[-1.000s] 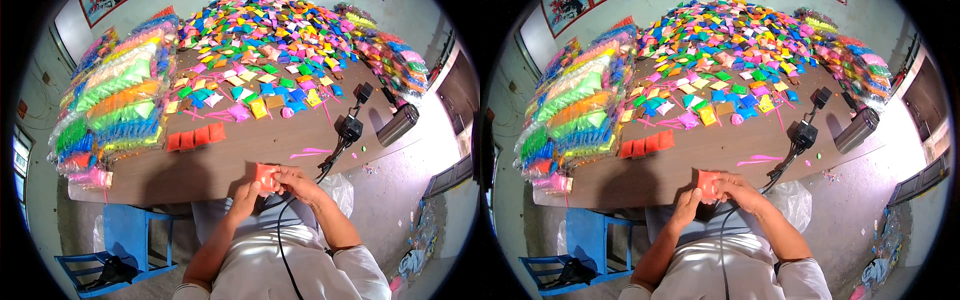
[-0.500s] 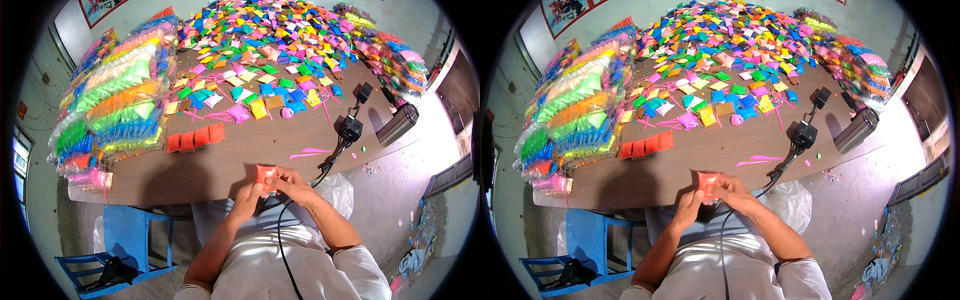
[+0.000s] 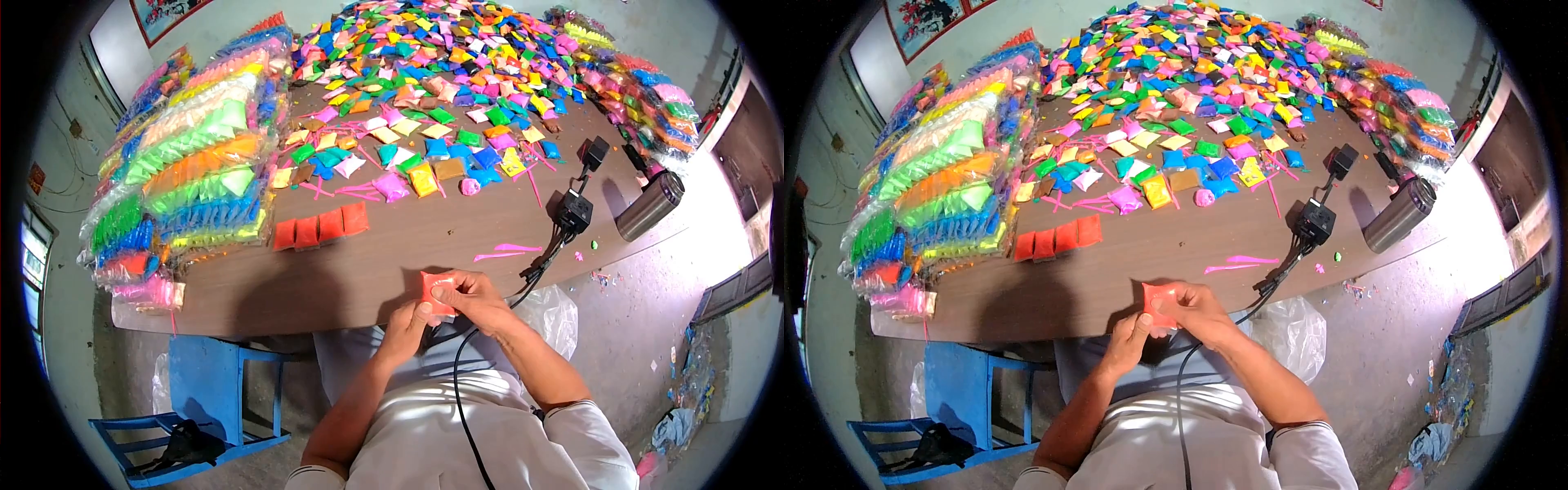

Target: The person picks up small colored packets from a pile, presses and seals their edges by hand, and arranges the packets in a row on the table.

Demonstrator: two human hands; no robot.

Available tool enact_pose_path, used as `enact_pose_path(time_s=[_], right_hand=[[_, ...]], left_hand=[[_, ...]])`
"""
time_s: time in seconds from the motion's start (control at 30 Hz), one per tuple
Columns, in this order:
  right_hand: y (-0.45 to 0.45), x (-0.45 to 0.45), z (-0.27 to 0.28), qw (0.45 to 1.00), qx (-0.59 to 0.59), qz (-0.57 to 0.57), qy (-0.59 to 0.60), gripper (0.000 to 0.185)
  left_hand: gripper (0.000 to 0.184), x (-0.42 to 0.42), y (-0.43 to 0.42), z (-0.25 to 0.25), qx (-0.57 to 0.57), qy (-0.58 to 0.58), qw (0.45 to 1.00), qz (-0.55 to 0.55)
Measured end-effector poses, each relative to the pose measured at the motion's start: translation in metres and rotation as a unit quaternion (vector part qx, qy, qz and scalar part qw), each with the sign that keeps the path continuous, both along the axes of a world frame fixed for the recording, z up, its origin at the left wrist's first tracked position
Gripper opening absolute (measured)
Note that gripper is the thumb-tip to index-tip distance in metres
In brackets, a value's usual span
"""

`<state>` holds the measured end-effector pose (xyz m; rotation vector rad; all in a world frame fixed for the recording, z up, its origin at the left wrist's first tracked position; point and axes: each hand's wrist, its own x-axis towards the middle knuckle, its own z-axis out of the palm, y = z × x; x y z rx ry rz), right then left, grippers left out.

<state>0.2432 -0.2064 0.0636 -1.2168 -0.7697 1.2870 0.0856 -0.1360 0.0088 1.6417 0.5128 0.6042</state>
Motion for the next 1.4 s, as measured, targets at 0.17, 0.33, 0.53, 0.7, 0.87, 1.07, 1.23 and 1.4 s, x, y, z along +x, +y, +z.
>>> enact_pose_path(time_s=[0.17, 0.33, 0.53, 0.7, 0.87, 1.07, 1.23, 1.4], right_hand=[[0.002, -0.002, -0.004, 0.999, 0.029, -0.002, 0.031, 0.016], [0.001, 0.002, -0.005, 0.973, 0.034, 0.034, 0.225, 0.017], [-0.002, 0.012, -0.012, 0.968, 0.049, 0.104, 0.221, 0.032], [0.002, 0.006, 0.001, 0.981, 0.06, 0.108, 0.15, 0.018], [0.0, 0.0, 0.021, 0.995, 0.004, 0.049, 0.087, 0.016], [0.005, -0.006, -0.002, 0.999, 0.043, -0.013, -0.027, 0.021], [0.006, 0.01, -0.011, 0.999, -0.008, 0.037, -0.004, 0.021], [0.006, 0.01, -0.016, 0.999, -0.008, 0.031, 0.03, 0.016]], left_hand=[[0.051, -0.001, 0.0, -0.004, 0.028, 0.027, 0.999, 0.003], [0.052, -0.003, 0.0, 0.002, 0.0, 0.007, 1.0, 0.005], [0.053, -0.004, 0.0, 0.0, -0.009, 0.004, 1.0, 0.01], [0.053, -0.007, 0.004, -0.006, -0.025, 0.017, 1.0, -0.006], [0.053, -0.007, 0.005, 0.0, -0.063, -0.039, 0.997, -0.007], [0.047, -0.004, -0.002, 0.017, 0.016, -0.002, 0.999, -0.029], [0.046, -0.004, -0.001, 0.01, 0.02, 0.007, 0.999, -0.035], [0.044, -0.003, -0.002, 0.016, 0.01, 0.001, 0.999, -0.035]])
